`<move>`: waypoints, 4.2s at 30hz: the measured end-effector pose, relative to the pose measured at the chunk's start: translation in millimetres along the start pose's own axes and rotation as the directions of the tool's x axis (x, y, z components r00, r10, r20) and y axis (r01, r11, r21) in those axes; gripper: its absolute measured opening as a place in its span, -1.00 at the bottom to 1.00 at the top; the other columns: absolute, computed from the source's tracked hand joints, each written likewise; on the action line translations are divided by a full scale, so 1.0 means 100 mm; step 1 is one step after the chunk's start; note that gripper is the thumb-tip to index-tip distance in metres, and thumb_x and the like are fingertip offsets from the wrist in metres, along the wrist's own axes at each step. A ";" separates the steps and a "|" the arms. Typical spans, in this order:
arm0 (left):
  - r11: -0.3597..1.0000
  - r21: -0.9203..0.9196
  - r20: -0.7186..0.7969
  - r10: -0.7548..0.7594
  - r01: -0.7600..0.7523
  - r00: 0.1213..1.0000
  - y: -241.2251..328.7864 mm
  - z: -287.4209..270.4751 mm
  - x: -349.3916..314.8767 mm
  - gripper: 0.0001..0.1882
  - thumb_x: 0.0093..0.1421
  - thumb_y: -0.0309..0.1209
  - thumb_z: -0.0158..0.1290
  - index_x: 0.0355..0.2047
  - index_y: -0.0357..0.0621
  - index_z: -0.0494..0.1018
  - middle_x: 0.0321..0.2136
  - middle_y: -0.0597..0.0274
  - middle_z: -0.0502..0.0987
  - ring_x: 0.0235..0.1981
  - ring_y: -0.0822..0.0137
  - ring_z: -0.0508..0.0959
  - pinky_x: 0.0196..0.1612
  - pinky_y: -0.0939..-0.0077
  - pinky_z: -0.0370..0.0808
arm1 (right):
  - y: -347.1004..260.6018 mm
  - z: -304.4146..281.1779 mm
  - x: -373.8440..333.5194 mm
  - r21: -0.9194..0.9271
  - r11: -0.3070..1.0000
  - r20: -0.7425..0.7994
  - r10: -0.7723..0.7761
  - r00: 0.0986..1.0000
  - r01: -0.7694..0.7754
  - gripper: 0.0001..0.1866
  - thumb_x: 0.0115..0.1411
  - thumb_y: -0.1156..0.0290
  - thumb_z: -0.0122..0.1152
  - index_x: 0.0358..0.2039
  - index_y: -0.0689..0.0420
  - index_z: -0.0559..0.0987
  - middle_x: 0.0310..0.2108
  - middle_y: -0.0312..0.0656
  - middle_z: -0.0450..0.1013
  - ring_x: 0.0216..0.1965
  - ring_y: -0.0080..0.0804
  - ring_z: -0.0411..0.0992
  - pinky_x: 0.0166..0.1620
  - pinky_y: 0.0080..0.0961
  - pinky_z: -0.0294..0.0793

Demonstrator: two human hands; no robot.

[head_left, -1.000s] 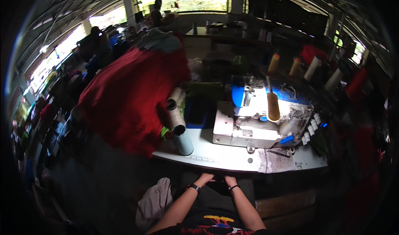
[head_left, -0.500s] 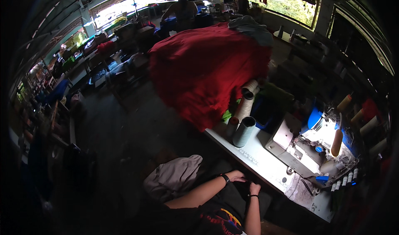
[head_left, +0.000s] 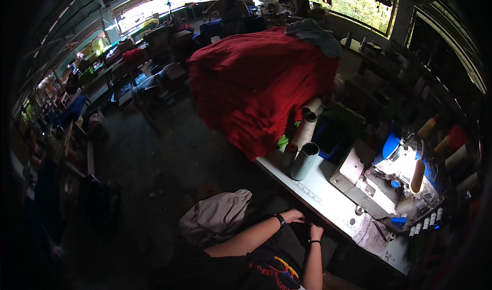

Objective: The person uses scissors to trim loose threads and edges from a piece of beige fabric held in their hands. They then switch to a light blue fabric and continue trimming the edges with the scissors.

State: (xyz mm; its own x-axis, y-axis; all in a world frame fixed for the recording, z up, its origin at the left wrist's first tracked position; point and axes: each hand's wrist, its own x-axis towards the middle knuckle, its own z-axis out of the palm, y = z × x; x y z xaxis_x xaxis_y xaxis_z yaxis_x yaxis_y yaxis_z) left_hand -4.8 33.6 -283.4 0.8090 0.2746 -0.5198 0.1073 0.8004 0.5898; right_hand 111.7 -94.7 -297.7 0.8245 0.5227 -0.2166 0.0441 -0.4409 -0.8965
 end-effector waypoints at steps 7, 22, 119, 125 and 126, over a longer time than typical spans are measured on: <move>0.988 0.145 -0.117 -0.032 0.049 0.993 0.15 0.23 -0.16 -0.76 0.07 -0.61 0.04 -0.21 -0.31 0.48 -0.27 0.12 0.55 -0.26 0.30 0.57 -0.17 0.46 0.55 | -0.04 -0.03 0.02 0.199 0.976 0.028 0.082 0.996 -0.086 -0.73 -0.08 0.52 0.26 -0.39 0.49 0.55 -0.34 -0.09 0.52 -0.26 -0.43 0.45 -0.15 -0.52 0.42; 0.955 0.293 -0.135 0.008 0.033 0.991 0.03 0.11 -0.02 -0.73 0.06 -0.58 0.11 -0.23 -0.53 0.45 -0.31 -0.03 0.56 -0.29 0.20 0.60 -0.20 0.52 0.58 | 0.05 0.00 0.00 -0.095 0.981 -0.053 0.163 0.985 -0.168 -0.70 -0.08 0.36 0.17 -0.58 0.45 0.51 -0.58 0.11 0.49 -0.48 -0.18 0.51 -0.34 -0.28 0.44; -0.476 0.878 0.424 0.815 0.040 0.395 6.66 0.75 0.17 -0.62 0.13 -0.34 0.07 -0.04 -0.14 0.37 -0.19 0.10 0.48 -0.17 0.24 0.49 -0.16 0.38 0.45 | -0.48 -0.49 -0.49 0.288 0.755 0.541 0.379 0.751 -0.589 -0.77 0.20 0.27 0.10 -0.19 0.10 0.50 -0.54 -0.29 0.48 -0.78 -0.66 0.16 -0.72 -0.58 0.18; -0.439 0.895 0.438 0.832 -0.080 0.340 6.27 1.05 -0.49 -0.66 0.12 -0.36 0.07 -0.09 -0.15 0.39 -0.25 0.13 0.49 -0.22 0.26 0.49 -0.19 0.39 0.44 | -0.52 -0.42 -0.45 0.218 0.792 0.531 0.394 0.750 -0.570 -0.78 0.19 0.28 0.11 -0.22 0.10 0.52 -0.57 -0.29 0.49 -0.75 -0.63 0.23 -0.70 -0.55 0.25; -0.435 0.892 0.449 0.830 -0.118 0.332 6.15 1.18 -0.64 -0.67 0.12 -0.36 0.06 -0.10 -0.16 0.39 -0.26 0.14 0.49 -0.23 0.26 0.49 -0.20 0.39 0.44 | -0.52 -0.41 -0.44 0.202 0.802 0.529 0.394 0.752 -0.562 -0.78 0.19 0.28 0.11 -0.22 0.10 0.53 -0.58 -0.30 0.49 -0.75 -0.63 0.23 -0.69 -0.55 0.26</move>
State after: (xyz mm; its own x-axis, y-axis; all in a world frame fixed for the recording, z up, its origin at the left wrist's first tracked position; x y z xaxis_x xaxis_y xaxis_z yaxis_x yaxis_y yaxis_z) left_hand 77.9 445.1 185.5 0.6170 0.5162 0.5940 0.3734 -0.8565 0.3564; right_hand 96.3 -124.7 -225.5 0.3390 0.6054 -0.7201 -0.5420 -0.5000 -0.6755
